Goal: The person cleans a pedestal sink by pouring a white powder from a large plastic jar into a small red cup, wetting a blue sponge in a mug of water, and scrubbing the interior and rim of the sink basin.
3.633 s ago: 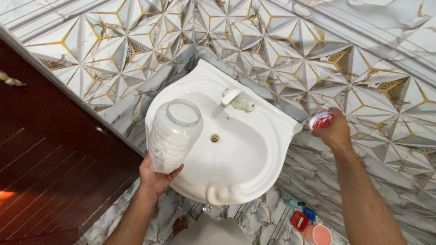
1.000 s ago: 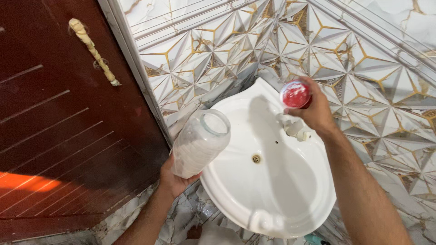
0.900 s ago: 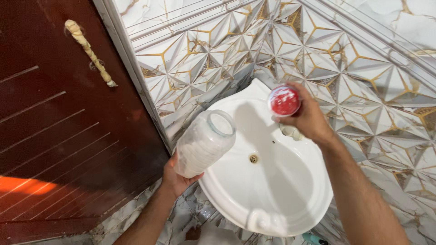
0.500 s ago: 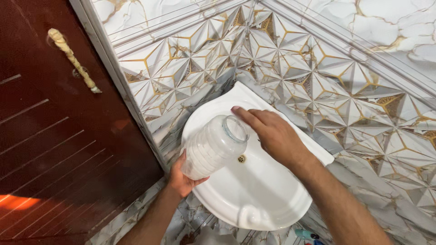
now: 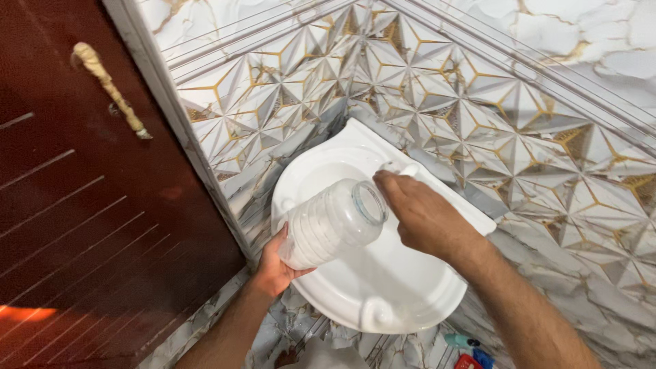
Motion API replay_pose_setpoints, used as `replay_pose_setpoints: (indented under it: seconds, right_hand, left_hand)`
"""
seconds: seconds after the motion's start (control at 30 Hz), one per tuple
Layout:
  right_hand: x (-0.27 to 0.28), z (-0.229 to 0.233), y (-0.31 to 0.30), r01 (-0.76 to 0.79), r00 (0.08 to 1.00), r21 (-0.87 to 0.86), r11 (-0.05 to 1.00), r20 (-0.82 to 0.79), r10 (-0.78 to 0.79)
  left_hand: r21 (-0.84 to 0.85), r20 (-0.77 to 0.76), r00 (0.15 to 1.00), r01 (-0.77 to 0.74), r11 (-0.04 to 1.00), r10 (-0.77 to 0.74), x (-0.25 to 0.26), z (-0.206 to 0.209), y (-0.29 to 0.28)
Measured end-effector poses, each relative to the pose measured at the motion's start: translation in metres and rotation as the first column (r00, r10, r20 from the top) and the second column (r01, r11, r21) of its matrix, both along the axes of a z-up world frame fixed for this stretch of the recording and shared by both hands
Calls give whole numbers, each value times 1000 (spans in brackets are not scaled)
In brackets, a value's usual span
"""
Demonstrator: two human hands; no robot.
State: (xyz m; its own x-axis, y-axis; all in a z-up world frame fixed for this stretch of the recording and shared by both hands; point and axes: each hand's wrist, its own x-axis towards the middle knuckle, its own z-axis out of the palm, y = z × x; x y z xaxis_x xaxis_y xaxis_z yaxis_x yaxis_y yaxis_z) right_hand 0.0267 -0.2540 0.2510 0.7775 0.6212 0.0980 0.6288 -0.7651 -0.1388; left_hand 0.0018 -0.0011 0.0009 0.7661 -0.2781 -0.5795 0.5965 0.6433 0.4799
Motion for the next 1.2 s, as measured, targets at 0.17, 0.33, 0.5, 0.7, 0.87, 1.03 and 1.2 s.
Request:
replay_pose_setpoints:
  seconds: [0.17,0.33,0.5,0.7,0.87,1.03,1.2]
  right_hand:
    - [-9,7,-15,12,965,211,977,-260,45]
    - [-30,2,-31,114,917,284,952,-399,9]
    - [-62,-13,-53,92,961,319,943,-275,0]
    - [-107,-49,-94,164,977,223,961,99,-189]
    - [-155,-56,-97,460,834,450,765,76,-546]
    - [-194,-54,-122,522,757,560,644,45,-652]
    - [-233,-72,-181,278,796,525,804,343,-499]
  left_hand:
    - [66,-9,997,74,995,-73,3,-2,-4]
    - [59,-56,978,202,978,-199,9,-2,-8]
    - [92,-66,939,342,935,-337,5,12,-20]
    - [159,-33,868,494,855,-495,-1,31,-64]
    - [226,116,910,367,903,-399,-20,35,-103]
    - [282,231,869,372,885,-438,-44,44,-143]
    - [217,85,726,655,724,-683,-58,60,-189]
